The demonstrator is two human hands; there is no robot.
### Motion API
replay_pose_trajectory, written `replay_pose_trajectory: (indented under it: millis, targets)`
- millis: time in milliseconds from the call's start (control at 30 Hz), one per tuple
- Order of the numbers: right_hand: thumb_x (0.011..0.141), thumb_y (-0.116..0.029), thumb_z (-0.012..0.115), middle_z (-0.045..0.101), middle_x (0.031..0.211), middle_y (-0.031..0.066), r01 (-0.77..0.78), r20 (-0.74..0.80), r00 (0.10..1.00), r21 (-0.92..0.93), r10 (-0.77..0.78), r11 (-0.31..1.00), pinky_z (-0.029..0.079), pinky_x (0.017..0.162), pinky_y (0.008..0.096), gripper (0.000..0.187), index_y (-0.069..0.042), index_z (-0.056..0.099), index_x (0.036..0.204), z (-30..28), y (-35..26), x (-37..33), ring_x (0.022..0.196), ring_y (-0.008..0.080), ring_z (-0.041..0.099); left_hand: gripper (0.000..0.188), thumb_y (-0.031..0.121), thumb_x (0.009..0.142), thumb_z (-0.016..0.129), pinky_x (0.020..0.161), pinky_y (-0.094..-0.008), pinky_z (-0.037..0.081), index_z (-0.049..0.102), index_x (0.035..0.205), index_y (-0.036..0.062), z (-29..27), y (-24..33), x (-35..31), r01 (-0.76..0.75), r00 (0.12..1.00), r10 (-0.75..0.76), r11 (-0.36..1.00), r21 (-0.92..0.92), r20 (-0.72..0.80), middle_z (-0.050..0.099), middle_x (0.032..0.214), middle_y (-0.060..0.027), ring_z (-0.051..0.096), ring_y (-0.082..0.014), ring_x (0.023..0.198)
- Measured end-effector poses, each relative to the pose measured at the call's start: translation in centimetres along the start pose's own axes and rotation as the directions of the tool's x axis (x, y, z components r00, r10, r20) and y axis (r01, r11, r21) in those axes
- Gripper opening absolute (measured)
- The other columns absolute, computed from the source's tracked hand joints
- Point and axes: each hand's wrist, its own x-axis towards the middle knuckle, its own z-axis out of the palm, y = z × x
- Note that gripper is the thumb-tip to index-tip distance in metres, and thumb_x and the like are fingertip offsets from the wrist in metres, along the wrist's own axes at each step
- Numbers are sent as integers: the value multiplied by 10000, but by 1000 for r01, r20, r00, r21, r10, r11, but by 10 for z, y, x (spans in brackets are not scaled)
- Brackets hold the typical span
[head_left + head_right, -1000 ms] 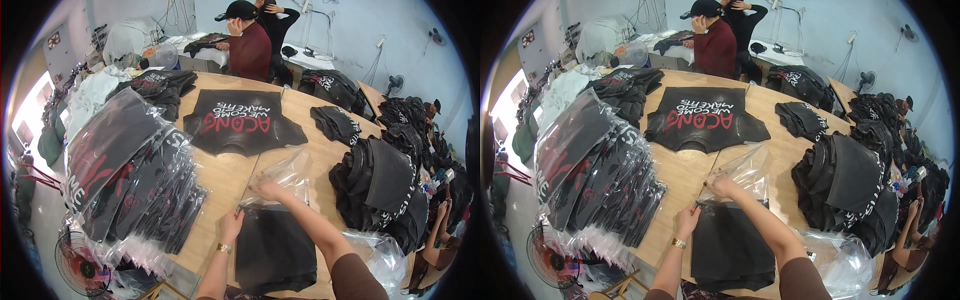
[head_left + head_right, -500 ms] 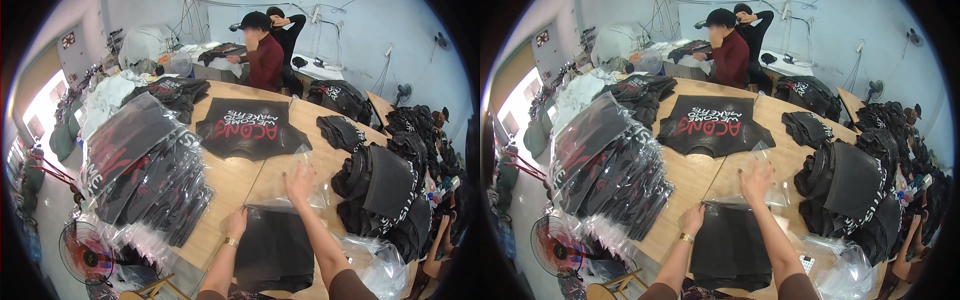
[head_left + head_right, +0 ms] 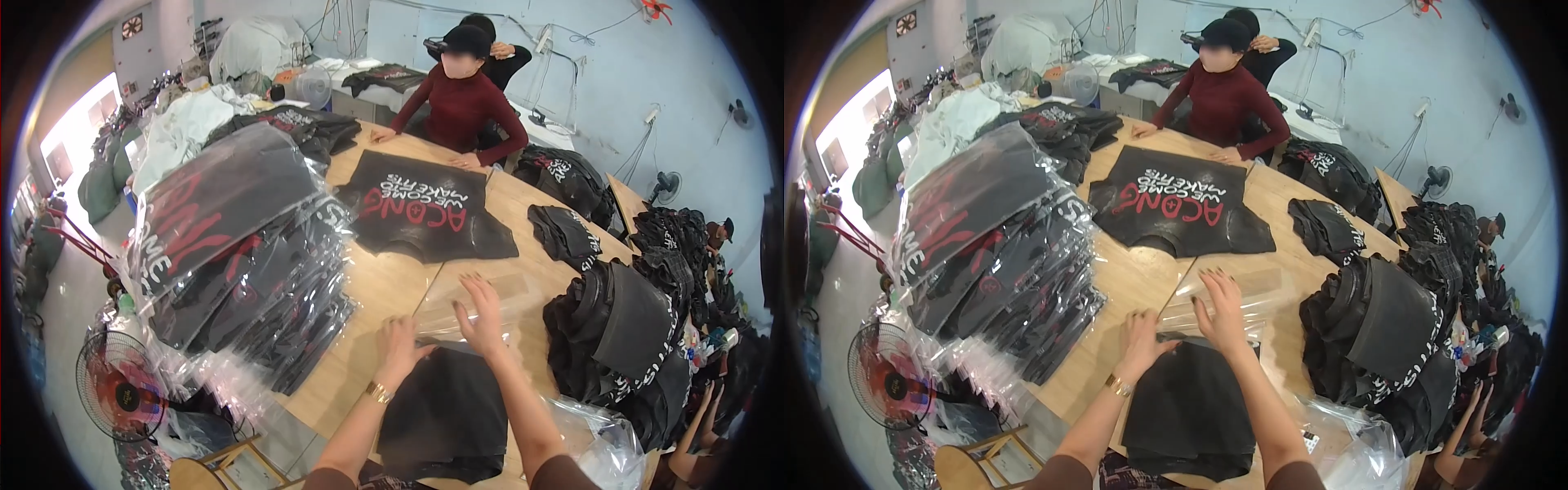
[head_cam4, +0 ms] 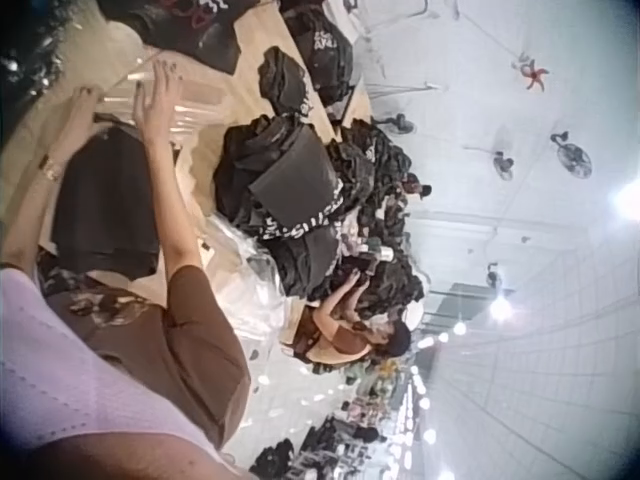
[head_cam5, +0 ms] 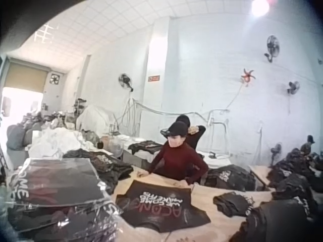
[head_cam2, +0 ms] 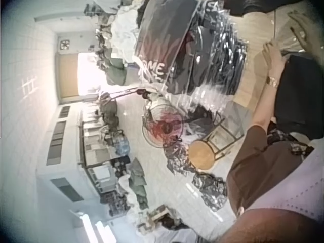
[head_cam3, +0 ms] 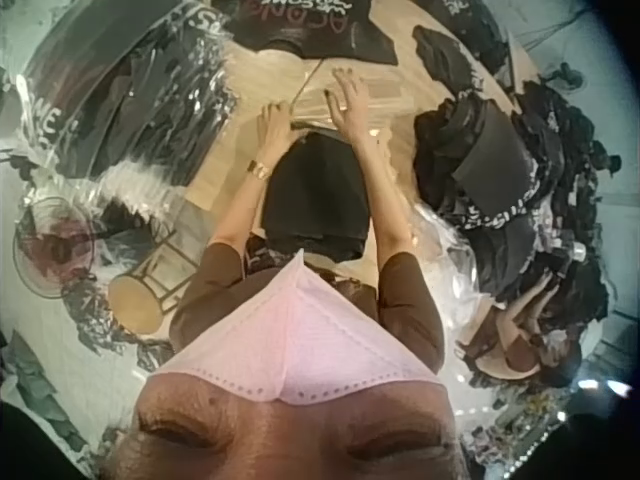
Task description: Packing folded black t-shirts into individual clear plastic bags and sealing them.
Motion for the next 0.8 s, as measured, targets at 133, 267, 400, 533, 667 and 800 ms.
replay_pose_trajectory:
  millis: [133,267,400,533,667,800]
  targets:
    - [724,-14,586,512,1129,157,-284,-144,951,-59,273,957,342,946,400,364,-35,541,1084,-36,12,-106,1097,334,456,595,265,663,735,818,-442,397,452,1135,40,45,24,36,-222,947,213,975,-12,-239,553,998,-156,483,-351,1027]
    - [742,-34,565,517,1091,165,-443,-114,896,-207,429,872,370,900,397,330,-44,549,1071,-61,37,-171,1043,342,477,509,167,733,645,767,-403,447,439,1189,73,70,3,77,97,995,-79,897,-432,59,581,936,-189,573,-323,895]
    - [763,-99,578,560,1017,178,-661,-163,742,-19,650,750,437,782,350,315,-17,544,1066,-57,83,-188,910,298,553,362,178,781,596,794,-408,420,480,1102,58,80,-23,93,146,929,-215,961,-236,-302,582,933,-165,554,-333,894]
    - [775,-174,579,630,817,152,-840,-73,517,147,853,522,478,635,317,321,11,561,1036,-43,127,-178,681,233,617,362,236,782,620,808,-397,410,497,1057,36,77,-48,96,255,706,-426,898,-359,-566,580,941,-175,542,-317,896]
    - [765,-199,575,629,676,119,-900,78,405,207,911,383,477,618,309,278,8,611,947,-27,141,-163,633,211,618,333,239,790,611,730,-384,438,510,1024,24,71,-112,60,220,783,-366,919,-326,-503,593,865,-145,563,-292,804]
    - [770,-207,576,600,600,72,-922,195,343,255,919,290,418,415,272,222,5,637,788,-38,149,-168,465,140,558,318,239,818,618,457,-217,413,539,1035,21,58,-113,16,520,849,-467,655,-549,246,624,819,-61,554,-109,591]
